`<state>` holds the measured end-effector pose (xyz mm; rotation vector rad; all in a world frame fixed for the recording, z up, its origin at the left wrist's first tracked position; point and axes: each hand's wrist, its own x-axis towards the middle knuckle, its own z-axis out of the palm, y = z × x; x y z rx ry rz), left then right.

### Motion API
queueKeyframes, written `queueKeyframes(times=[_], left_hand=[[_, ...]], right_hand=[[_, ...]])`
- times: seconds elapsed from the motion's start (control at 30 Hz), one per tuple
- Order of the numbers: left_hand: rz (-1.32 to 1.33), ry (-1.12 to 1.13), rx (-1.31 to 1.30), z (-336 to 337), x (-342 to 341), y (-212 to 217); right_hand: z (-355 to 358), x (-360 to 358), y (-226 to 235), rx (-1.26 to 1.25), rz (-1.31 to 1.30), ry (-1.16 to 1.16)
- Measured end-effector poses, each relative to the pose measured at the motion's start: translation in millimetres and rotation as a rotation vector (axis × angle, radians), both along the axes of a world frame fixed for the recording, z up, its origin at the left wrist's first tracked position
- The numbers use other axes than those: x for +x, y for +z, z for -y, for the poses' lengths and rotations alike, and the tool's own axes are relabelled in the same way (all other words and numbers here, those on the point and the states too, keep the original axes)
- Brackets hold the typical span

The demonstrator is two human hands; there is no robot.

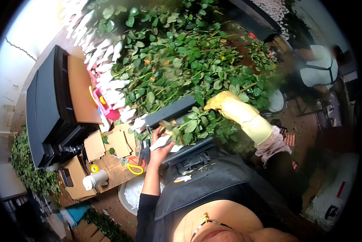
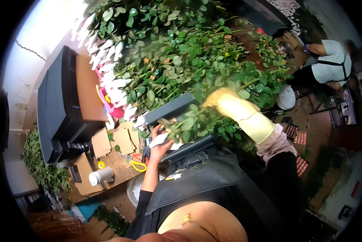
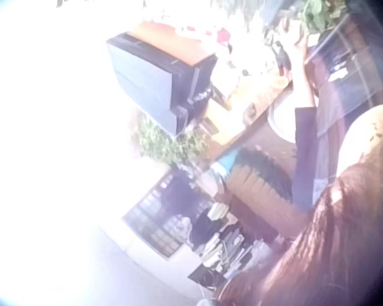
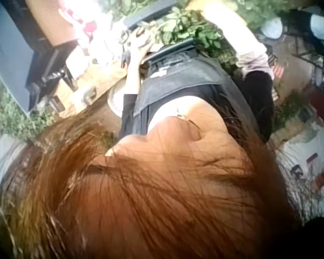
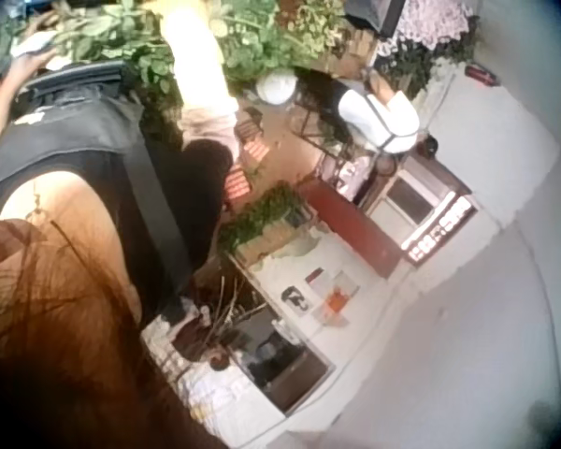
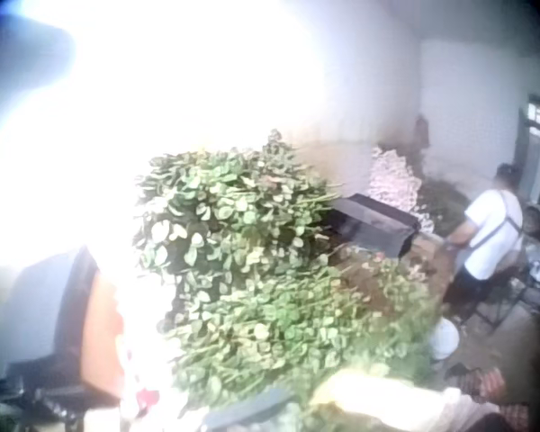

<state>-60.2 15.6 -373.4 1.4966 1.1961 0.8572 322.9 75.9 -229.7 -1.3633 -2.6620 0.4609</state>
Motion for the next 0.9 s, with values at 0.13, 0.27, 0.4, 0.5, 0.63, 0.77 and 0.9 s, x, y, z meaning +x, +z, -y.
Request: queueKeyframes(times=[0.13,0.27,0.4,0.5,0.63,0.77,0.9], left_hand=[[0.009,-0.019,0.008,-3,6,10],[-0.145,-0.106,0.056,-7,4,21],[-0.214,-0.126,0.032,-5,2,22],[-0.240,-0.161,0.035,-7,-1,23],[-0.268,-0.181,0.099,-9,0,25],[-0.259,-0.173,0.167,-8,0,23],[-0.234,-0.183,0.148,-8,-2,19]], right_hand=[[21,10,-48,0.058,0.060,-0.097],[14,15,-46,-0.409,0.179,-0.189],[-27,8,-20,-0.227,0.028,-0.289],[-101,-38,-30,0.243,0.313,-0.092],[-144,-72,-28,0.031,0.360,-0.180],[-144,-64,-8,0.151,-0.167,-0.322],[-162,-37,-16,0.108,-0.497,-0.419]])
